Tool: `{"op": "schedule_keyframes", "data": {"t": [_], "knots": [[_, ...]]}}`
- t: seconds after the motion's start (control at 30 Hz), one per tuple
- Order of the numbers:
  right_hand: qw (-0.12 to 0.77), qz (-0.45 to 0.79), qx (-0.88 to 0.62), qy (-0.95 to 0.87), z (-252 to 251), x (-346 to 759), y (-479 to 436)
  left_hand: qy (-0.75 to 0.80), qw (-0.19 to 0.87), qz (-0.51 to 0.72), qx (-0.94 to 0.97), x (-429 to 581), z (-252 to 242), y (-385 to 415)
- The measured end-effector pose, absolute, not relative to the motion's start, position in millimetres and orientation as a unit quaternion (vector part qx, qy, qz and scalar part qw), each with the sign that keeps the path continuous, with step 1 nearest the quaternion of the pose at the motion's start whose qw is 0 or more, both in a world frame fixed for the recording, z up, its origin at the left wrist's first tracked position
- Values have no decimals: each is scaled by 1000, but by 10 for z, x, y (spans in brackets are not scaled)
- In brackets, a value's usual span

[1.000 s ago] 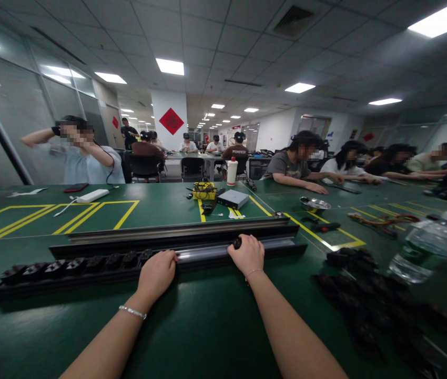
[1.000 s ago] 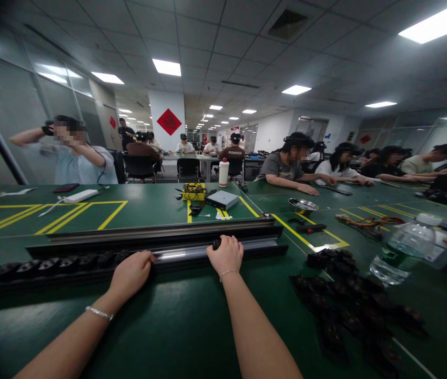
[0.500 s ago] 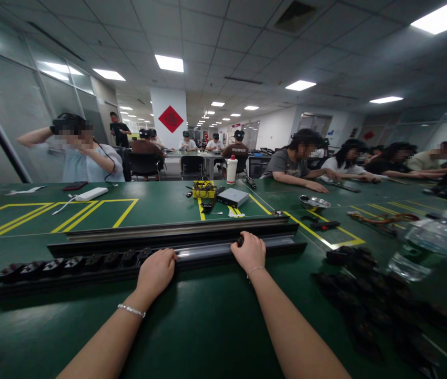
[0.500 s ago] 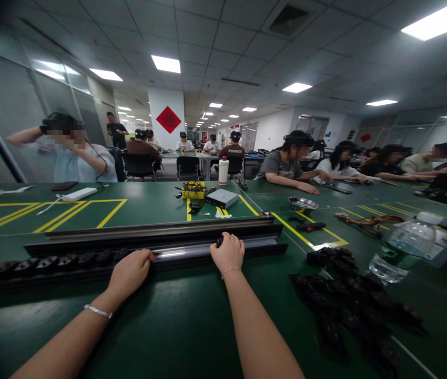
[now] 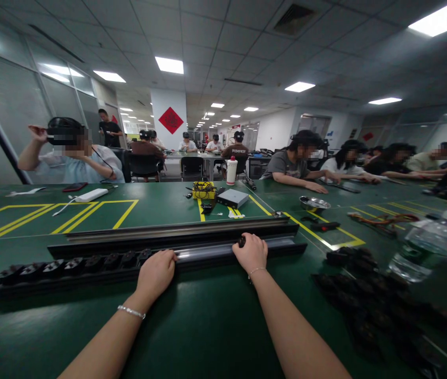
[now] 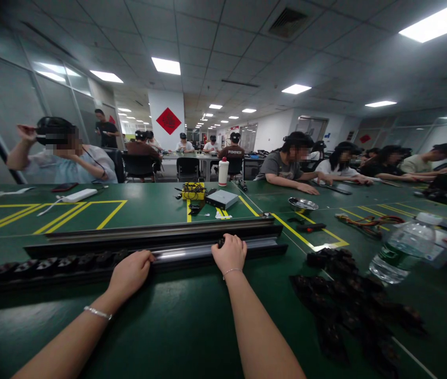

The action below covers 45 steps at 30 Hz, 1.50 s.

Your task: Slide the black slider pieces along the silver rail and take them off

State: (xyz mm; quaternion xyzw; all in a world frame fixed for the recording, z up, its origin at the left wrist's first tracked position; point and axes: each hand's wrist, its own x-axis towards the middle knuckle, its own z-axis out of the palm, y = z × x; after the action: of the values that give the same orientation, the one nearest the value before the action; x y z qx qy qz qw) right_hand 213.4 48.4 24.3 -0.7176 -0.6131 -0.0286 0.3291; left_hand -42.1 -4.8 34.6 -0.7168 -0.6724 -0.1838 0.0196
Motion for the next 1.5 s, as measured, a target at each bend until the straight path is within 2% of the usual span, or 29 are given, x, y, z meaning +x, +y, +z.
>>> {"op": "schedule_keyframes", "data": {"t": [0.53,0.8,1.5], "knots": [[336,0,-718,-610,267,2227,513,-669,21,-192,-718,-431,322,-40],[346,-32,-724,-596,218,2249,496,-665,29,-188,-722,-445,302,-24],[343,-19,-730,-590,228,2285,522,-673,20,-182,-717,-420,369,-62]]}}
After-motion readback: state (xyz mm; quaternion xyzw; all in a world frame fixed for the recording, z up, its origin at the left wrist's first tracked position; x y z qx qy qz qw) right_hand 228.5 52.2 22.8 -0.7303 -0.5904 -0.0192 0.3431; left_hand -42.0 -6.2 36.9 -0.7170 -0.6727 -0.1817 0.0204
